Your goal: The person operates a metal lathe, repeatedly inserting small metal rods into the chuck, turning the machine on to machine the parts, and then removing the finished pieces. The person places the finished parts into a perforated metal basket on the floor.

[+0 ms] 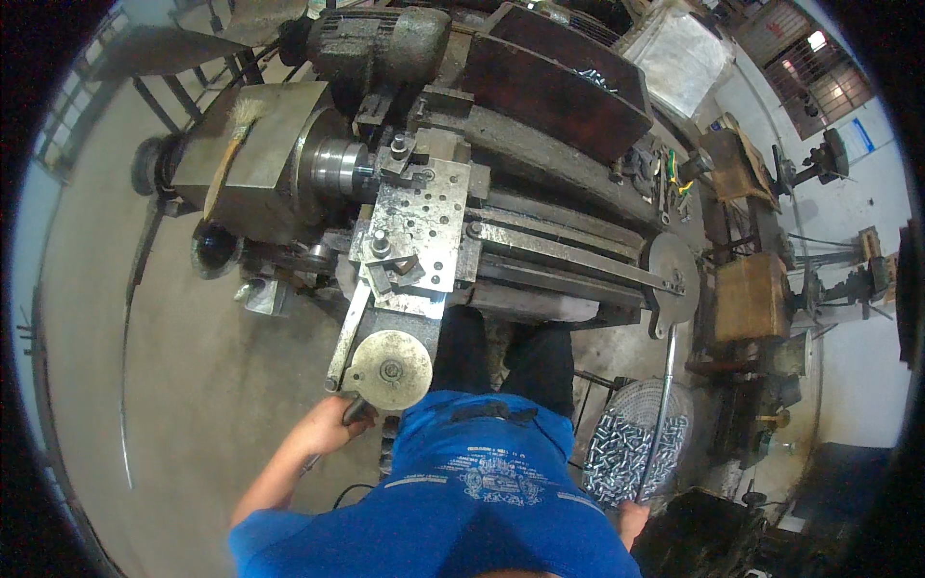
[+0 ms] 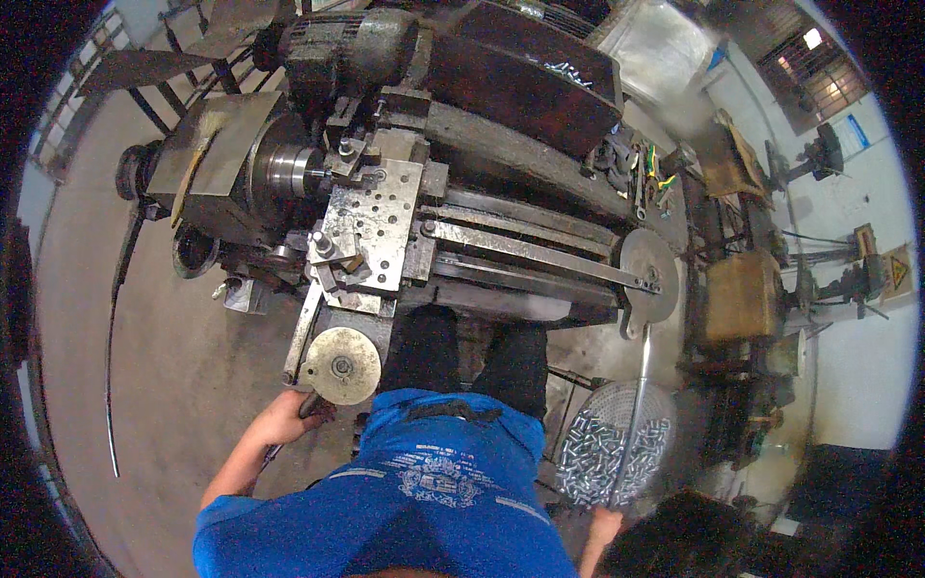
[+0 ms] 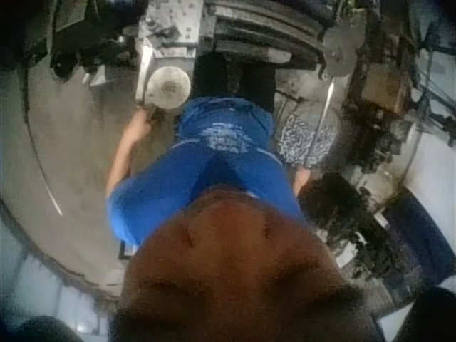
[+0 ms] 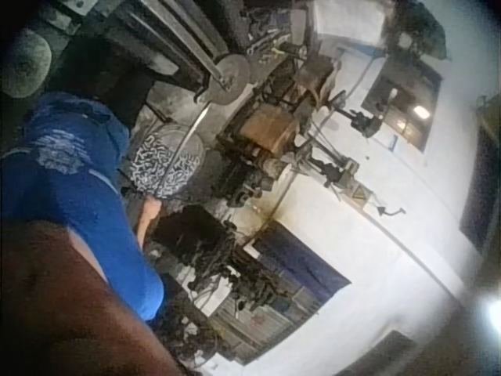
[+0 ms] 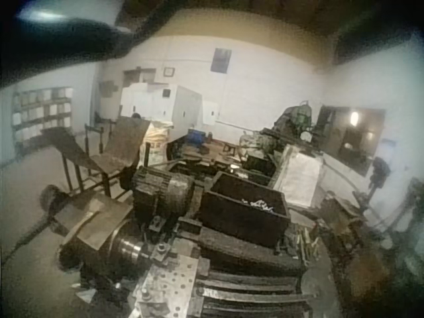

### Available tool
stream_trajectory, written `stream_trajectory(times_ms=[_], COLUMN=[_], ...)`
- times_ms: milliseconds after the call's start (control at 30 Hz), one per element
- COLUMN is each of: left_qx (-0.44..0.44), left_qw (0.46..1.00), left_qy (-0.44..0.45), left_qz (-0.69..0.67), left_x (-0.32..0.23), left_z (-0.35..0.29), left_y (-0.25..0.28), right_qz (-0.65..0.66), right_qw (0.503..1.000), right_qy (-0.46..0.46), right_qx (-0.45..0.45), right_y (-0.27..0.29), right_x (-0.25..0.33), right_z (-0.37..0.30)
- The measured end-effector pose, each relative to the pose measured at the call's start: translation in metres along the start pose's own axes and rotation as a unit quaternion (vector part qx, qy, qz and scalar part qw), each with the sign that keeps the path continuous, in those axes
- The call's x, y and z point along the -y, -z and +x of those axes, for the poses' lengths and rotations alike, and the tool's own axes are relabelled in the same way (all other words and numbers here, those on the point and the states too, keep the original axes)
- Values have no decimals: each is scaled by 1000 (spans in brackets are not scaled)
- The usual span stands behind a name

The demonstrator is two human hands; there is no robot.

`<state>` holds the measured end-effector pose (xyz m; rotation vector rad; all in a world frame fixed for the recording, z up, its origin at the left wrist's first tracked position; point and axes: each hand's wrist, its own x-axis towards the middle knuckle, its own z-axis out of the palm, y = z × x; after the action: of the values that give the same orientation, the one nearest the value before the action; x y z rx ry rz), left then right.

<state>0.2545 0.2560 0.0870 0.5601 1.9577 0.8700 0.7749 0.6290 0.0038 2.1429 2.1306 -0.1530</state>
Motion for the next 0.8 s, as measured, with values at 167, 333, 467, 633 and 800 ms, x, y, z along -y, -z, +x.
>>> stream_trajectory(times_ms=[167, 333, 467, 633, 800], left_qx=[22, 7, 4, -67, -17], left_qw=[1000, 1000, 998, 988, 971], left_qy=[-1, 8, 13, 47, 128], left_qz=[-3, -21, 60, 129, 203], left_x=[-13, 4, 1, -13, -25], left_z=[1, 3, 1, -6, -14], left_y=[5, -4, -2, -1, 0], right_qz=[54, 67, 104, 77, -75], right_qw=[999, 992, 979, 973, 950], right_qy=[-2, -104, 104, 165, 214], right_qx=[-4, 30, -143, -145, -213], right_y=[-31, 20, 22, 27, 34], right_x=[4, 63, 154, 196, 144], right_z=[-13, -5, 40, 126, 278])
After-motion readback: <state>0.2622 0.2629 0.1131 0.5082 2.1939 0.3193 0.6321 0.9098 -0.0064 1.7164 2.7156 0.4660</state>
